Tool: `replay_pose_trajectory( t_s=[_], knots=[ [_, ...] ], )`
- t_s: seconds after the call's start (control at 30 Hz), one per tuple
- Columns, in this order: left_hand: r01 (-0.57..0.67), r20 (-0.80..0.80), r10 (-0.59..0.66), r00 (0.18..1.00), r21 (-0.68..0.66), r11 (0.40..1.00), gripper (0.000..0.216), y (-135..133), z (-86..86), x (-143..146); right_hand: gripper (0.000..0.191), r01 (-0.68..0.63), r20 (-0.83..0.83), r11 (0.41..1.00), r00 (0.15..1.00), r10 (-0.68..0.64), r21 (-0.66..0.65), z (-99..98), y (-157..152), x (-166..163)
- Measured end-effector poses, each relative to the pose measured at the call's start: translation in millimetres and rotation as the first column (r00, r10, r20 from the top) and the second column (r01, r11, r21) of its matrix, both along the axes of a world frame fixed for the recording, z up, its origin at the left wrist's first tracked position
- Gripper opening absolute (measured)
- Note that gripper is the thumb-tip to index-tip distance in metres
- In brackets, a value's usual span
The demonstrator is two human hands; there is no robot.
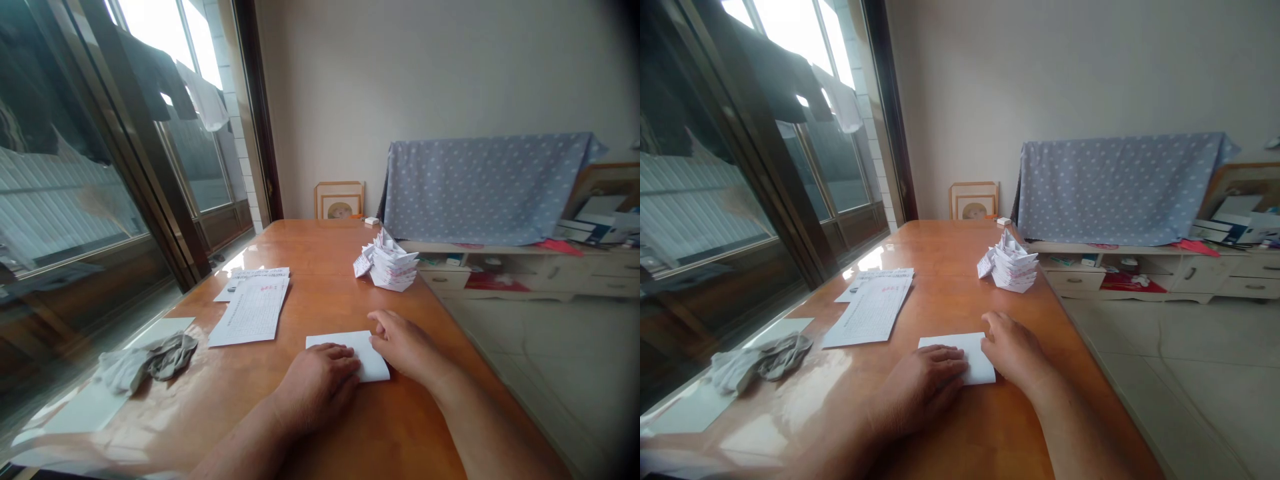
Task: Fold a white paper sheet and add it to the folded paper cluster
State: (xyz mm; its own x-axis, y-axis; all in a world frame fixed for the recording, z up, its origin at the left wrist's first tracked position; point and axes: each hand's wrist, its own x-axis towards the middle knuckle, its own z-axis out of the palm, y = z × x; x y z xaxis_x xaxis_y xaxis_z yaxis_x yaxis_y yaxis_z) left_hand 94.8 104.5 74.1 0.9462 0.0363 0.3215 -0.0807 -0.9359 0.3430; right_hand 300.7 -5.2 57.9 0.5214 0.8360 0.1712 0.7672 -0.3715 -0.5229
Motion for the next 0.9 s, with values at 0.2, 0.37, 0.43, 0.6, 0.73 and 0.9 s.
replay_pose_trajectory(
  t_s=[0.2, 0.37, 0.43, 0.6, 0.73, 0.9],
  knots=[
    [0.000, -0.037, 0.000, 0.999, 0.018, 1.000, 0.022, -1, 3.7, 2, 0.037, -0.216, 0.043, 0.976, 0.975, 0.216, 0.004, 15.6, -8, -15],
    [-0.024, -0.074, 0.025, 0.997, 0.010, 1.000, 0.014, -3, 5.2, 3, 0.041, -0.294, 0.032, 0.956, 0.955, 0.294, -0.008, 13.5, -16, -25],
    [-0.029, -0.058, 0.030, 0.998, 0.020, 0.999, 0.013, -4, 4.8, 3, 0.042, -0.298, 0.051, 0.954, 0.953, 0.300, -0.043, 11.7, -18, -27],
    [-0.043, -0.036, 0.046, 0.998, 0.080, 0.996, 0.016, -5, 2.1, 3, 0.042, -0.285, 0.091, 0.955, 0.952, 0.292, -0.082, 4.6, -22, -31],
    [-0.042, -0.047, 0.047, 0.998, 0.090, 0.995, 0.021, -5, -0.2, 3, 0.043, -0.300, 0.118, 0.951, 0.944, 0.307, -0.072, -8.0, -25, -31],
    [-0.038, -0.051, 0.043, 0.998, 0.086, 0.996, 0.021, -8, -1.8, 1, 0.046, -0.337, 0.149, 0.941, 0.929, 0.339, -0.040, -22.5, -25, -29]
  ],
)
